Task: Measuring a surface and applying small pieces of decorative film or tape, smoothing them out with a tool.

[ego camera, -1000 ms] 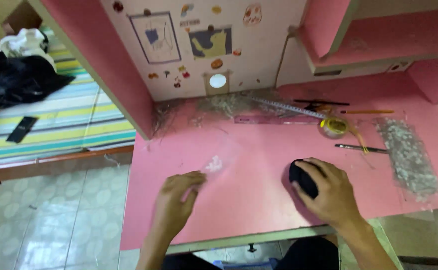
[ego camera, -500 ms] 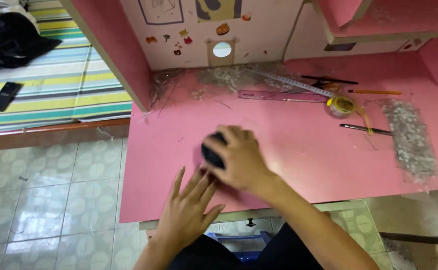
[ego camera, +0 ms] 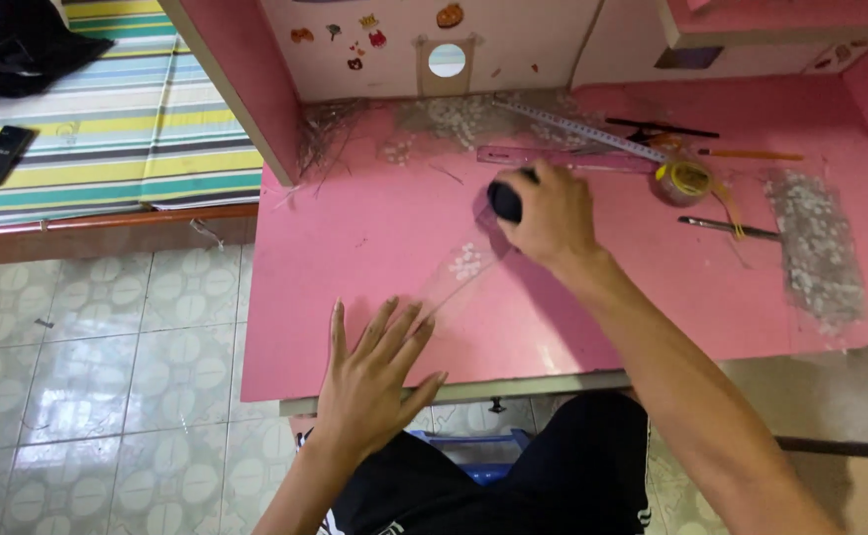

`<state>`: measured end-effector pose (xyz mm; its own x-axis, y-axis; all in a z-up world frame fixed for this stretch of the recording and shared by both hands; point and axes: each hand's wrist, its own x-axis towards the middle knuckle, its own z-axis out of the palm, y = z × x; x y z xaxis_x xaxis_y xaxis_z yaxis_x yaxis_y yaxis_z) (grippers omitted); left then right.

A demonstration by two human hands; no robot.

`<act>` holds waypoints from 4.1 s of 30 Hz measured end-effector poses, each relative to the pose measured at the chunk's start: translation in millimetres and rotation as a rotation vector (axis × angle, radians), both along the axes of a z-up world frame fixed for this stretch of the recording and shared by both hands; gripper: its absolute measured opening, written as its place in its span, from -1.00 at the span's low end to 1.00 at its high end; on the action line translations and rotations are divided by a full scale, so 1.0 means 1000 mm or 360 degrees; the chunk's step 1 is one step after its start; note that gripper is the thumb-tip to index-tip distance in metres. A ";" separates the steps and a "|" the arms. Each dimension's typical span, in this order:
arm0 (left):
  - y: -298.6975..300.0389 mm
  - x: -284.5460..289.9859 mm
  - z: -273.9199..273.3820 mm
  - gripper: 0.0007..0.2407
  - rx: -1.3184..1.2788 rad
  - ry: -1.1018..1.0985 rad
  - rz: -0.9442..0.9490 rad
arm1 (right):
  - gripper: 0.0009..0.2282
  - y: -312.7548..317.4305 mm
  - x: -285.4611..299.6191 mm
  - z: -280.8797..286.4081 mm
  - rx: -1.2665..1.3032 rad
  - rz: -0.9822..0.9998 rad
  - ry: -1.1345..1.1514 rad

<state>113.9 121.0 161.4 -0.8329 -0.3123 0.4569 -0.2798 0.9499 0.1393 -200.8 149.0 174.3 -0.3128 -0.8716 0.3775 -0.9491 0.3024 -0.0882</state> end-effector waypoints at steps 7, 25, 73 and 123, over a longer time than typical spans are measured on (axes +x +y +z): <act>-0.023 -0.019 -0.002 -0.56 0.0027 -0.0055 0.0145 | -0.44 0.005 0.105 -0.001 0.0017 0.0320 -0.0186; -0.050 -0.041 -0.016 -0.65 0.0079 -0.0032 0.0021 | -0.52 -0.013 0.095 0.009 -0.0025 0.0129 -0.0111; -0.105 -0.174 -0.022 -0.56 0.0777 0.0011 -0.0053 | -0.51 0.058 0.071 -0.001 0.0117 0.0687 -0.0040; 0.047 -0.006 -0.009 -0.69 -0.0039 0.0447 -0.0038 | -0.65 0.122 -0.006 0.011 -0.0370 -0.0570 -0.0505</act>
